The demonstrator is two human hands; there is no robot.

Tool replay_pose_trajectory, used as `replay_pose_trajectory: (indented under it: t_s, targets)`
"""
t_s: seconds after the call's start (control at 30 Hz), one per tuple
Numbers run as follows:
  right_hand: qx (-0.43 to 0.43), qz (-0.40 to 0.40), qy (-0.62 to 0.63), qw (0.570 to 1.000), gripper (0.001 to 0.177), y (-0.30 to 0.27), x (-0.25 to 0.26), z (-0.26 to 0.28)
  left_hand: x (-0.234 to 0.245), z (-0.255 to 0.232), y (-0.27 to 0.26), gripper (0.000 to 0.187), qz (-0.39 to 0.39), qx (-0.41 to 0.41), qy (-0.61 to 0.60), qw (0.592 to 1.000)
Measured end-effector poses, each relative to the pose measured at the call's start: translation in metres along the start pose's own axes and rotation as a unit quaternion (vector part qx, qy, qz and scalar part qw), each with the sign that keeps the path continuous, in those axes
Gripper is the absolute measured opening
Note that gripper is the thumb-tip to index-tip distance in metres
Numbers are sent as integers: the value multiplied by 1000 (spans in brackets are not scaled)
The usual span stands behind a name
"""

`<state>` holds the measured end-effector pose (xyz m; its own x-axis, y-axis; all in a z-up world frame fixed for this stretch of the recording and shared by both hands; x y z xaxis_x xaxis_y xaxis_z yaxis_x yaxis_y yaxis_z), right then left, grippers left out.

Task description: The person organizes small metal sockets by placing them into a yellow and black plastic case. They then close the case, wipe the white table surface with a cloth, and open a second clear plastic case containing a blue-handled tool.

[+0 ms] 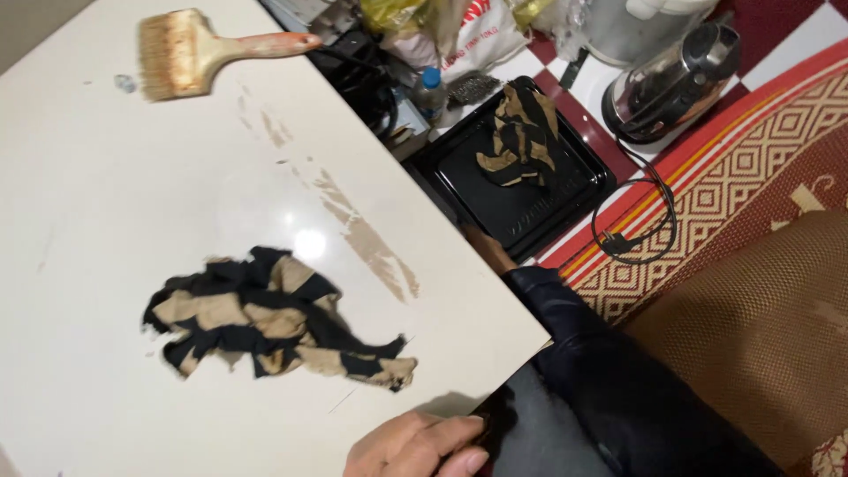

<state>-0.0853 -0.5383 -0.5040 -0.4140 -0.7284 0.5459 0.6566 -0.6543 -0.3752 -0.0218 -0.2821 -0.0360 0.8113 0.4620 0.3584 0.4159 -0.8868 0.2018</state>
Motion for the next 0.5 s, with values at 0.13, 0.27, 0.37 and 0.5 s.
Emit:
replay_pose_trajectory:
  t_s: [0.13, 0.27, 0.37, 0.5]
  targets:
    - [60, -4, -81, 995, 56, 15, -19, -5, -16, 30, -4, 16, 2, 104, -16, 994]
    - [-78, 33, -48, 995, 56, -13, 1, 53, -26, 59, -19, 20, 2, 116, 27, 993]
    - [-153, -15, 34, 988, 56, -17, 14, 74, -26, 73, -22, 22, 98, -8, 59, 993]
    - [-62, -192, -3, 980, 77, -18, 15, 89, -34, 89, -48, 32, 237, 126, -66, 961]
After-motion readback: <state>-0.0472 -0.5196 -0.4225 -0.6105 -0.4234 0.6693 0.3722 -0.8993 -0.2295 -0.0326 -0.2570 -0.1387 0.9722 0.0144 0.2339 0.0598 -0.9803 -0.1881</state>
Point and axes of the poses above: each hand's wrist, its own y-axis towards the middle knuckle, its own x-axis out of the back of the hand, z = x × y, the point moved 6 cm from there along y, towards the middle knuckle, and after that the axes turned 1 degree about -z, right-handed, at the moved point
